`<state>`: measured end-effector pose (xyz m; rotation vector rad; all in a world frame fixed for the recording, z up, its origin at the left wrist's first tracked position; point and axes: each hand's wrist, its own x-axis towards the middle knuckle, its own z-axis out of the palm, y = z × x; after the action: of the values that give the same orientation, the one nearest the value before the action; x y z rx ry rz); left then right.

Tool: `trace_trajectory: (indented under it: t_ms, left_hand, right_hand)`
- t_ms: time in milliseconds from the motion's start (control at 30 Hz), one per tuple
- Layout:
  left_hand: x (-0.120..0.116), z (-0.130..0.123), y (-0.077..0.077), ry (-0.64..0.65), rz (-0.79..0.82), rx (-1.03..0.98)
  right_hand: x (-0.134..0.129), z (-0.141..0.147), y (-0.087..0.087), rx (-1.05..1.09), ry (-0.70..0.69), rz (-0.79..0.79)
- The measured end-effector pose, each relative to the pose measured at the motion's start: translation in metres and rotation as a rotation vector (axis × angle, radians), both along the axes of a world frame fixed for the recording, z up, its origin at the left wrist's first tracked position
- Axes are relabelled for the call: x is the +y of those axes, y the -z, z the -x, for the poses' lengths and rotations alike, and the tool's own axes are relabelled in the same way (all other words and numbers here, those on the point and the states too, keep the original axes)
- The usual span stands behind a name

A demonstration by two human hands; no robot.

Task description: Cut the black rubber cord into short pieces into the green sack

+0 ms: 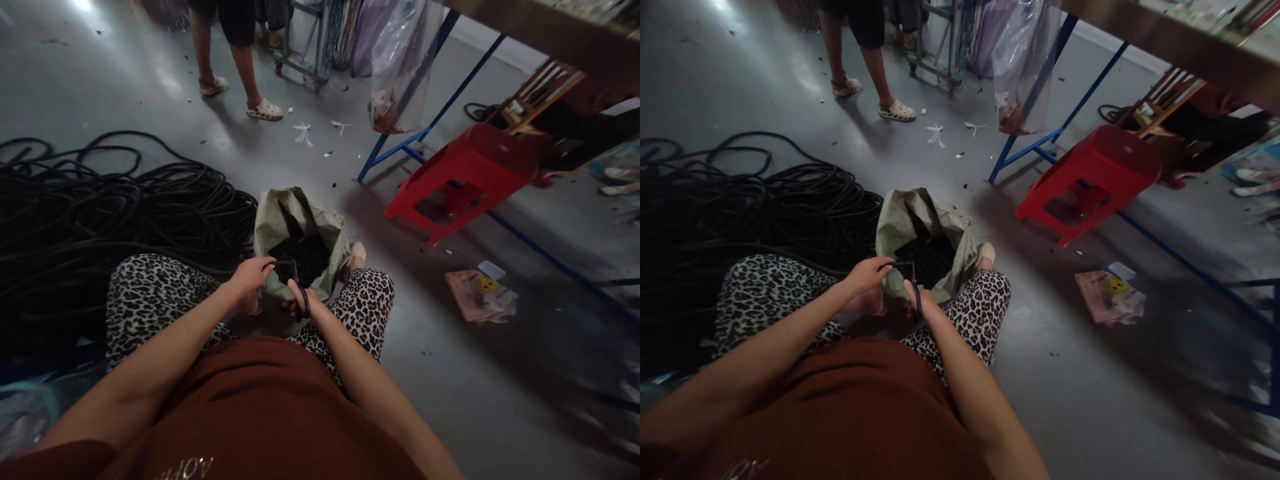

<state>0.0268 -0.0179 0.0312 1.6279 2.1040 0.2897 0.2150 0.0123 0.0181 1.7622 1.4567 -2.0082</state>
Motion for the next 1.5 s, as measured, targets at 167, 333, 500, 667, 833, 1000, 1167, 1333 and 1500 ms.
trace_trajectory:
  t_ms: [167, 333, 500, 667, 833, 1000, 1167, 1333, 1500]
  left_hand:
    - [0.0, -0.006, -0.001, 0.028, 0.006, 0.009]
    - [-0.002, -0.01, 0.001, 0.071, -0.003, -0.004]
    - [-0.002, -0.009, 0.002, 0.093, 0.002, -0.007]
    - [-0.002, -0.008, 0.002, 0.113, 0.023, 0.019]
    - [-0.002, -0.009, 0.002, 0.109, 0.011, -0.017]
    - [-0.001, -0.011, 0.001, 0.109, 0.019, -0.012]
    - [0.0, -0.013, 0.0, 0.068, 0.031, -0.007]
    - [0.0, -0.012, 0.0, 0.061, 0.03, 0.01]
    - [0.0, -0.009, 0.001, 0.088, 0.04, 0.028]
  right_hand:
    - [0.001, 0.0, 0.006, 0.06, 0.007, 0.023]
    - [0.002, 0.001, 0.008, 0.06, 0.002, 0.014]
    - [0.004, 0.001, 0.009, 0.063, -0.008, 0.012]
    - [0.004, 0.003, 0.008, 0.044, 0.005, 0.026]
    - [0.002, 0.003, 0.007, 0.019, 0.03, 0.054]
    - [0.002, 0.002, 0.004, 0.017, 0.021, 0.018]
    - [0.001, 0.001, 0.007, -0.009, -0.005, -0.062]
    - [-0.001, -0.001, 0.01, -0.018, -0.027, -0.105]
    - [-0.001, -0.002, 0.007, -0.028, -0.047, -0.103]
